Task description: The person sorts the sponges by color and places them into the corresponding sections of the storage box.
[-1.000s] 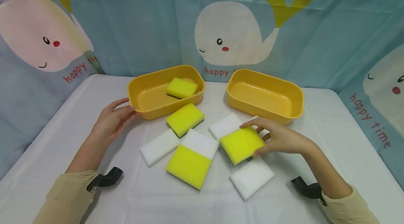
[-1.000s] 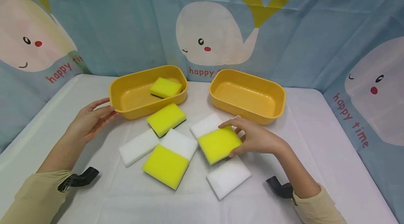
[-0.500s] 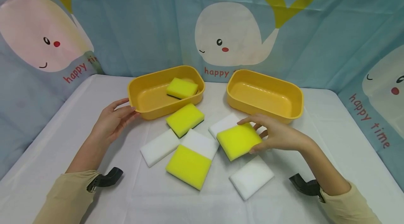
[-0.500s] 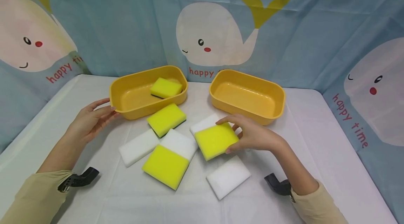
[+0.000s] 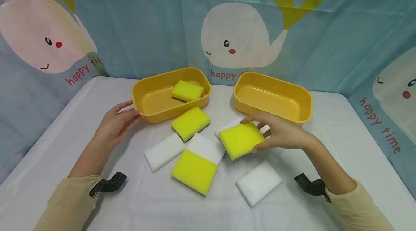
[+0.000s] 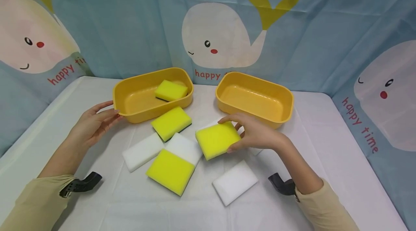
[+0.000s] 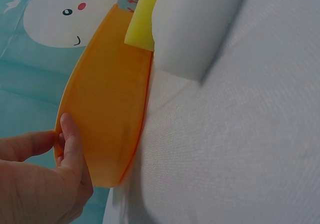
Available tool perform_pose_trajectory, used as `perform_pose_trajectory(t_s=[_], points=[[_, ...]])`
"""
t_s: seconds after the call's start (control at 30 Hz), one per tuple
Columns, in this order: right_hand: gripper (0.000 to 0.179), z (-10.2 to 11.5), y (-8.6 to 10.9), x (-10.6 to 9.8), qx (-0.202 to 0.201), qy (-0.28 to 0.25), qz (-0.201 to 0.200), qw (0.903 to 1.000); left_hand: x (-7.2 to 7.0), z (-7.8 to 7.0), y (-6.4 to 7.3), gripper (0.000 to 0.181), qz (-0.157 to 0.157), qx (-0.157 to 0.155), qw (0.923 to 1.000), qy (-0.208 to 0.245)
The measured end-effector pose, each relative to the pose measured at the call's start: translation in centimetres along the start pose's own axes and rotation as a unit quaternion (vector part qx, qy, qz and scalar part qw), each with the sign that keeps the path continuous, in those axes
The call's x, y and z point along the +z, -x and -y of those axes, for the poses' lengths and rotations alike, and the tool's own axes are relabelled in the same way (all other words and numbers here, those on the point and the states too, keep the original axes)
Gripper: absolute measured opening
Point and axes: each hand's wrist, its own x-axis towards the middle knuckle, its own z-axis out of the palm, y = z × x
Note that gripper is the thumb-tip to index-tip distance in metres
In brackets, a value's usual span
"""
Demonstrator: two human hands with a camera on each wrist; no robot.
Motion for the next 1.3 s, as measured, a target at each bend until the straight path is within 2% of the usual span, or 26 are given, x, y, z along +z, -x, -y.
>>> perform_pose_trajectory(t_s=[0.57, 0.77, 1.13, 1.3], points=[[0.07, 1.2, -1.9, -0.3, 0.0, 0.002, 0.001, 1.0, 0.0, 0.1, 0.1, 0.078, -0.001, 0.003, 1.0, -0.007], [0.069, 1.7, -2.7, -0.4, 0.003, 0.013, -0.004, 0.9999, 0.0, 0.0, 0.1, 0.074, 0.001, 0.006, 1.0, -0.003], [0.067, 2.6, -4.1, -0.5, 0.01, 0.035, -0.005, 0.9993, 0.1, 0.0, 0.1, 0.082, 0.002, 0.006, 1.0, -0.004], [0.067, 2.8, -4.7, -0.4, 0.015, 0.039, -0.008, 0.9991, 0.0, 0.1, 0.0, 0.079, -0.001, 0.005, 1.0, -0.004]])
